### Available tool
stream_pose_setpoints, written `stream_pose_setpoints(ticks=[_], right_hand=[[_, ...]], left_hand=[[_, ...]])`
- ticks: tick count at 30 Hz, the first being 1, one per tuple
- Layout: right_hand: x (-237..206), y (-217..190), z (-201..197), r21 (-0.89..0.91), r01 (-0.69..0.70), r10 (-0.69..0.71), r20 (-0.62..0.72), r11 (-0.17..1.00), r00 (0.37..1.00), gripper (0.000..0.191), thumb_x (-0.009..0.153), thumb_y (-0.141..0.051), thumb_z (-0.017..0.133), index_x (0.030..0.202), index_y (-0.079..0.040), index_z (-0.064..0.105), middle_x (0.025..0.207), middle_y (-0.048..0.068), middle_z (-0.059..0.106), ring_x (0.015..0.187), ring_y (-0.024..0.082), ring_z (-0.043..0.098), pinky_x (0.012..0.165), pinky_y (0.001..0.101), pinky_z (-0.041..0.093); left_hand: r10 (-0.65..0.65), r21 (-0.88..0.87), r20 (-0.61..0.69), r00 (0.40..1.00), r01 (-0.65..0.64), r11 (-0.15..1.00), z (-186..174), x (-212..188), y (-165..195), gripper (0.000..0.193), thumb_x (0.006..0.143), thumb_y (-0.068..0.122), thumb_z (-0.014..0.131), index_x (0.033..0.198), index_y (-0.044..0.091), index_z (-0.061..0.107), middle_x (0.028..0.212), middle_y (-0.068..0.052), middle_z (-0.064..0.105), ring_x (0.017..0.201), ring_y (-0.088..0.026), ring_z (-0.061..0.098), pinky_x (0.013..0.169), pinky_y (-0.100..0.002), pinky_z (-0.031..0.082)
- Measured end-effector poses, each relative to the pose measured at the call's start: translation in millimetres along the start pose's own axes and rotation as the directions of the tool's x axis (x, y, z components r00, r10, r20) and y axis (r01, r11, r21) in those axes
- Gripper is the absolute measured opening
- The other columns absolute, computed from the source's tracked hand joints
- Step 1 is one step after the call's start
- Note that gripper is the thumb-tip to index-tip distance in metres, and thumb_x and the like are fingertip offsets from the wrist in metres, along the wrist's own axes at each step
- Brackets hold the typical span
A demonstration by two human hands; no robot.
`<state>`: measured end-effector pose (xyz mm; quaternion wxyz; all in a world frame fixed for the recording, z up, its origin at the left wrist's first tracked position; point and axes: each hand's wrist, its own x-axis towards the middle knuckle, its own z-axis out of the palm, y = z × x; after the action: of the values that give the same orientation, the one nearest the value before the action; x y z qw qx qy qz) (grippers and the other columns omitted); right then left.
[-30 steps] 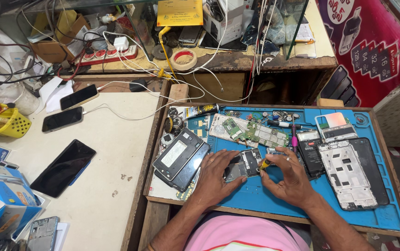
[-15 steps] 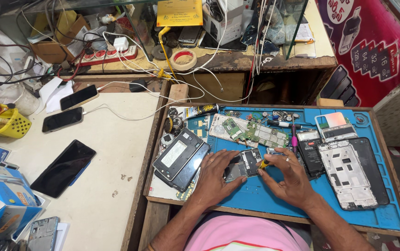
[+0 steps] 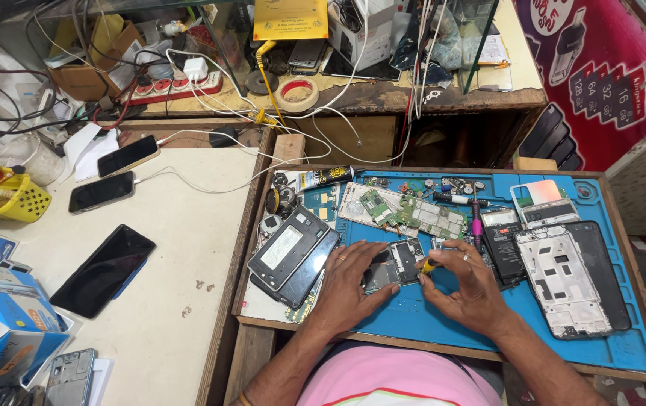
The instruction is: The person uses a screwdriver to unscrew components from a disassembled smartphone lying on a blue repair mat, then lifts and holds the phone's internal board and frame with both hands while working on it. Other phone parts and circuit boards are spread across the workbench around the mat.
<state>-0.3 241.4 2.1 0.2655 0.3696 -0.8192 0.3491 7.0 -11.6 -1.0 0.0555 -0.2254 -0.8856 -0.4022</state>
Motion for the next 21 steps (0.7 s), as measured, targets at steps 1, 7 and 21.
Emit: stream_pose_setpoints(ticks=[1, 7, 21], right_hand=[[0.1, -0.6, 0.2, -0.003, 0.002, -0.002, -0.004, 1.000, 1.000, 0.071, 0.080, -0.010, 0.082, 0.137, -0.017, 0.040, 0.100, 0.003, 0.077, 0.094, 0.021, 0.076, 0.105, 0.0547, 0.048], [-1.3, -0.3, 0.3, -0.108, -0.055, 0.049, -0.055, 0.993, 0.997, 0.074, 0.077, -0.016, 0.087, 0.134, -0.017, 0.041, 0.094, 0.005, 0.074, 0.085, 0.021, 0.073, 0.102, 0.0542, 0.050], [-1.3, 1.1, -1.2, -0.097, -0.015, 0.011, -0.042, 0.995, 0.999, 0.075, 0.075, -0.017, 0.088, 0.134, -0.017, 0.040, 0.093, 0.006, 0.073, 0.086, 0.023, 0.073, 0.101, 0.0549, 0.049]], left_hand=[[-0.002, 0.000, 0.003, 1.000, 0.002, 1.000, 0.2, 0.0, -0.1, 0.074, 0.087, 0.045, 0.077, 0.147, 0.009, 0.053, 0.142, -0.018, 0.061, 0.145, -0.037, 0.045, 0.121, -0.057, 0.021], [0.011, 0.005, -0.008, 1.000, -0.011, 1.000, 1.6, -0.7, -1.4, 0.074, 0.087, 0.045, 0.077, 0.147, 0.009, 0.053, 0.143, -0.018, 0.061, 0.145, -0.037, 0.045, 0.121, -0.057, 0.021], [0.012, -0.002, -0.011, 1.000, -0.012, 1.000, 0.2, -0.2, -0.1, 0.073, 0.087, 0.045, 0.077, 0.146, 0.009, 0.054, 0.142, -0.018, 0.062, 0.144, -0.037, 0.046, 0.121, -0.056, 0.022]])
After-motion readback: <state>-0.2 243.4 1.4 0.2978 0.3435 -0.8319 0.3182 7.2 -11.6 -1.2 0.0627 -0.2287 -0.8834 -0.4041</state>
